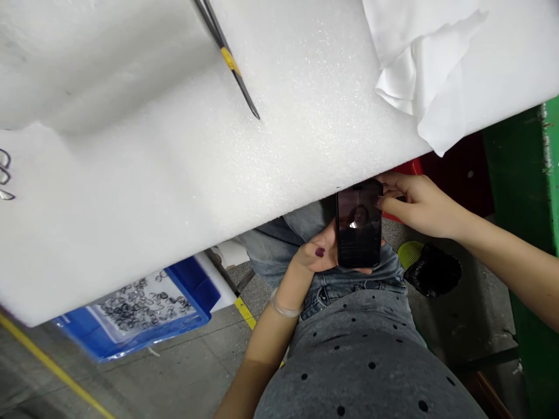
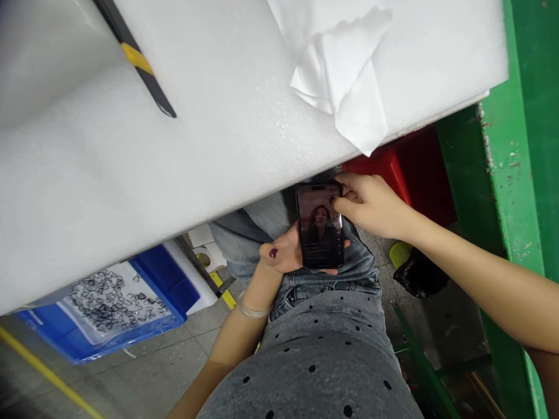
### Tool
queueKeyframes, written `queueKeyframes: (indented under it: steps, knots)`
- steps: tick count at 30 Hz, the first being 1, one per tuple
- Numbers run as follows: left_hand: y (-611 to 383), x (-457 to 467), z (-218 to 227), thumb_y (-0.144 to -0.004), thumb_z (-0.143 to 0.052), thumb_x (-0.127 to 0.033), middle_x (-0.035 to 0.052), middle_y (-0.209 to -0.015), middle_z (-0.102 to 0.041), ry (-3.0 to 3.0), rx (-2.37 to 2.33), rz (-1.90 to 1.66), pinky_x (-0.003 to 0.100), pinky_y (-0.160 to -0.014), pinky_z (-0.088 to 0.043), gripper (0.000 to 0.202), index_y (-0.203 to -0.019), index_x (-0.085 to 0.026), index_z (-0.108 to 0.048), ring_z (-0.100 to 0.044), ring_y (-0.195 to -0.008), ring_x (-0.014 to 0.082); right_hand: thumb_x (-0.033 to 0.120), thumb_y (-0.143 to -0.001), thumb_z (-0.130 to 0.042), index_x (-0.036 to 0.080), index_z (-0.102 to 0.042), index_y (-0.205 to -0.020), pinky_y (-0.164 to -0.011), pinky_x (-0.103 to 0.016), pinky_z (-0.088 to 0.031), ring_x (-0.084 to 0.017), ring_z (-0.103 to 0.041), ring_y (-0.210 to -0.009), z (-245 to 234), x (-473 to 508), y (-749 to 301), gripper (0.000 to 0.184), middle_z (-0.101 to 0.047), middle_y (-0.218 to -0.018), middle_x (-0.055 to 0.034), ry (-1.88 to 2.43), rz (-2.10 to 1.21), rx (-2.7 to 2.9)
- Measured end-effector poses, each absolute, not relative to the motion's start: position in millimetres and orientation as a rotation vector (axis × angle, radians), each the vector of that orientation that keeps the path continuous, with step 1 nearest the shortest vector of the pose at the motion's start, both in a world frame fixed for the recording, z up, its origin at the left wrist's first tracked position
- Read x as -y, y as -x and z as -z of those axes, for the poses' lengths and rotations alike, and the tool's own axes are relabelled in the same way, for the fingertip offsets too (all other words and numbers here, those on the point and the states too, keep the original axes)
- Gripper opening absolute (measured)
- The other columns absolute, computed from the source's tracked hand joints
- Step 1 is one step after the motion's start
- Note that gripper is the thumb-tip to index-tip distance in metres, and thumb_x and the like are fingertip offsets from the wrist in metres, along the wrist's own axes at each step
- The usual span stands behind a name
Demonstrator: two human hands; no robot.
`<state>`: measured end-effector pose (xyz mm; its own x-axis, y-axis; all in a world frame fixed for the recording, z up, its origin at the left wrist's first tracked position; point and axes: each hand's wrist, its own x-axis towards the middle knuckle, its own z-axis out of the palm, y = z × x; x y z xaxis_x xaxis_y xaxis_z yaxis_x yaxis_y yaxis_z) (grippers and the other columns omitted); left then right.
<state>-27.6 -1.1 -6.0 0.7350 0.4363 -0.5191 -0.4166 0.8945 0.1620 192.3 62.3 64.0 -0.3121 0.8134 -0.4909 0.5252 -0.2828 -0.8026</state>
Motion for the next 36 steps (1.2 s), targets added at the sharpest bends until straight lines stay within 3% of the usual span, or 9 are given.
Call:
queueKeyframes:
  steps: [4, 9, 18, 23, 27, 30, 36]
  knots:
    - [30.7, 6.1, 7.1, -0.054, -0.089, -0.021, 0.0091, -0.144, -0.056, -0.154, -0.362, -0.371, 0.061, -0.085, -0.058, 0.104, -0.142, -0.048, -0.040, -0.050, -0.136, 0.0455, 0.030, -0.078, -0.063, 0.016, -0.055, -0.118, -0.067, -0.035, -0.052, -0.026, -0.065, -0.079, -62.4, -59.0, -193.9, 0.044, -0.066, -0.089, -0.0067, 1.590, -1.688, 1.760]
    - [27.5, 11.7, 3.1, -0.062, -0.083, -0.010, 0.0094, -0.149, -0.049, -0.293, -0.486, -0.380, 0.053, -0.086, -0.062, 0.115, -0.151, -0.049, -0.022, -0.053, -0.134, 0.0425, 0.032, -0.074, -0.072, 0.012, -0.043, -0.130, -0.063, -0.035, -0.050, -0.027, -0.065, -0.080, -63.8, -55.8, -192.5, 0.066, -0.065, -0.096, -0.0098, 1.633, -1.687, 1.868]
    - [22.4, 12.8, 2.7, -0.074, -0.079, -0.017, 0.0130, -0.147, -0.050, -0.362, -0.497, -0.423, 0.052, -0.085, -0.062, 0.109, -0.155, -0.044, -0.011, -0.060, -0.126, 0.0392, 0.029, -0.082, -0.065, 0.010, -0.046, -0.126, -0.060, -0.032, -0.049, -0.026, -0.065, -0.078, -62.2, -54.5, -192.1, 0.051, -0.066, -0.100, -0.0120, 1.654, -1.635, 1.887]
    - [20.4, 14.2, 5.0, -0.076, -0.079, -0.023, 0.0126, -0.153, -0.046, -0.419, -0.464, -0.447, 0.056, -0.084, -0.061, 0.110, -0.155, -0.046, -0.006, -0.062, -0.123, 0.0387, 0.030, -0.092, -0.053, 0.017, -0.051, -0.127, -0.078, -0.035, -0.053, -0.029, -0.067, -0.101, -63.0, -55.7, -193.6, 0.037, -0.067, -0.118, -0.0094, 1.683, -1.661, 1.777]
    - [19.3, 15.0, 6.1, -0.071, -0.082, -0.026, 0.0099, -0.154, -0.046, -0.384, -0.484, -0.478, 0.061, -0.098, -0.053, 0.106, -0.154, -0.044, -0.019, -0.053, -0.133, 0.0409, 0.031, -0.094, -0.050, 0.018, -0.054, -0.127, -0.086, -0.038, -0.054, -0.030, -0.065, -0.108, -65.6, -57.1, -193.8, 0.036, -0.066, -0.124, -0.0095, 1.693, -1.709, 1.737]
    - [16.9, 14.3, 5.0, -0.071, -0.079, -0.032, 0.0081, -0.147, -0.053, -0.268, -0.558, -0.558, 0.060, -0.112, -0.042, 0.090, -0.149, -0.036, -0.035, -0.051, -0.136, 0.0378, 0.032, -0.094, -0.050, 0.019, -0.055, -0.129, -0.091, -0.040, -0.053, -0.031, -0.064, -0.111, -67.3, -58.7, -194.8, 0.038, -0.066, -0.122, -0.0084, 1.692, -1.705, 1.744]
    - [11.6, 12.2, 0.2, -0.078, -0.070, -0.029, 0.0052, -0.133, -0.064, -0.139, -0.670, -0.591, 0.053, -0.114, -0.040, 0.060, -0.135, -0.028, -0.052, -0.057, -0.130, 0.0309, 0.029, -0.094, -0.045, 0.017, -0.059, -0.127, -0.095, -0.043, -0.049, -0.032, -0.063, -0.108, -72.9, -62.5, -197.1, 0.038, -0.067, -0.115, -0.0101, 1.699, -1.680, 1.813]
